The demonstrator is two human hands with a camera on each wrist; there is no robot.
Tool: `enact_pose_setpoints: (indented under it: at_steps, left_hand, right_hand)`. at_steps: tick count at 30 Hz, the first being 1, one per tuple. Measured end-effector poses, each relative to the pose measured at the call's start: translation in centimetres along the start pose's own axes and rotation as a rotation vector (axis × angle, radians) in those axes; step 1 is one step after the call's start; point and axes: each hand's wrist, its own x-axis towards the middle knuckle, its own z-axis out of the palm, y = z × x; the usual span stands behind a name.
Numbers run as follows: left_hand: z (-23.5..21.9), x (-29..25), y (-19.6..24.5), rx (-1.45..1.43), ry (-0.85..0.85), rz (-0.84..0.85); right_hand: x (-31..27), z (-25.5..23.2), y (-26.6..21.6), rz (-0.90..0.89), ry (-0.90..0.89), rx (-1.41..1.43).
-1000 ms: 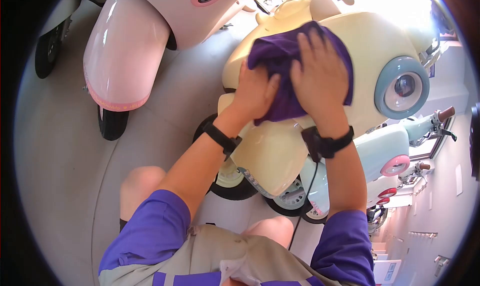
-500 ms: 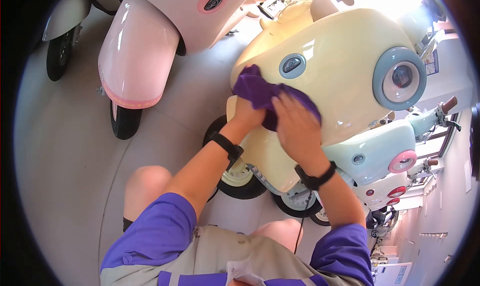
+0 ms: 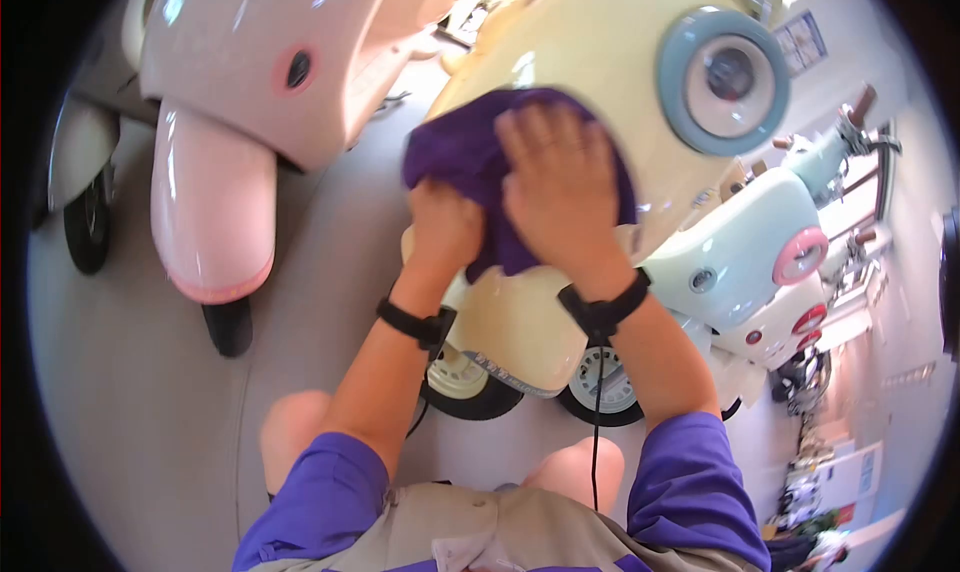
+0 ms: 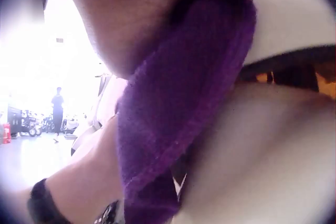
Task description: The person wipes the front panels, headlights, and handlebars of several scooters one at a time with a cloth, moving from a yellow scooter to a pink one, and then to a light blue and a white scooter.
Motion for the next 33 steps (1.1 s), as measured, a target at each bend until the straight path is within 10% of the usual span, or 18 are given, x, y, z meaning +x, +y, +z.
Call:
enact_pose_setpoints:
  at_steps: [5,9,18,27,30,33]
  left_hand:
    - [2.4,-1.0,1.9,0.311,0.196,0.028]
    - [1.9,-1.7,10.3,0.359,-0.194,0.162]
    - [6.2,5.9,11.8,0.488,0.051,0.396]
    - [4.7,-3.5,7.1,0.677,-0.289,0.693]
    - [3.9,-3.4,8.3,0.484,-0.362,0.885]
    - [3.4,-7.1,10.5,0.251,-0.602,0.591]
  right_hand:
    - [-6.1,1.5,1.0,-0.023,0.177,0.152]
    - [-11.9,1.3,4.5,0.246,0.155,0.167]
    - [-10.1,1.3,6.9,0.454,0.336,0.329]
    - [-20.3,6.0,1.6,0.199,0.271,0.562]
    - [-20.9,3.6,2.1,0.407,0.085,0.752]
    - [-22.1,0.6,3.1,0.533,0.15,0.988]
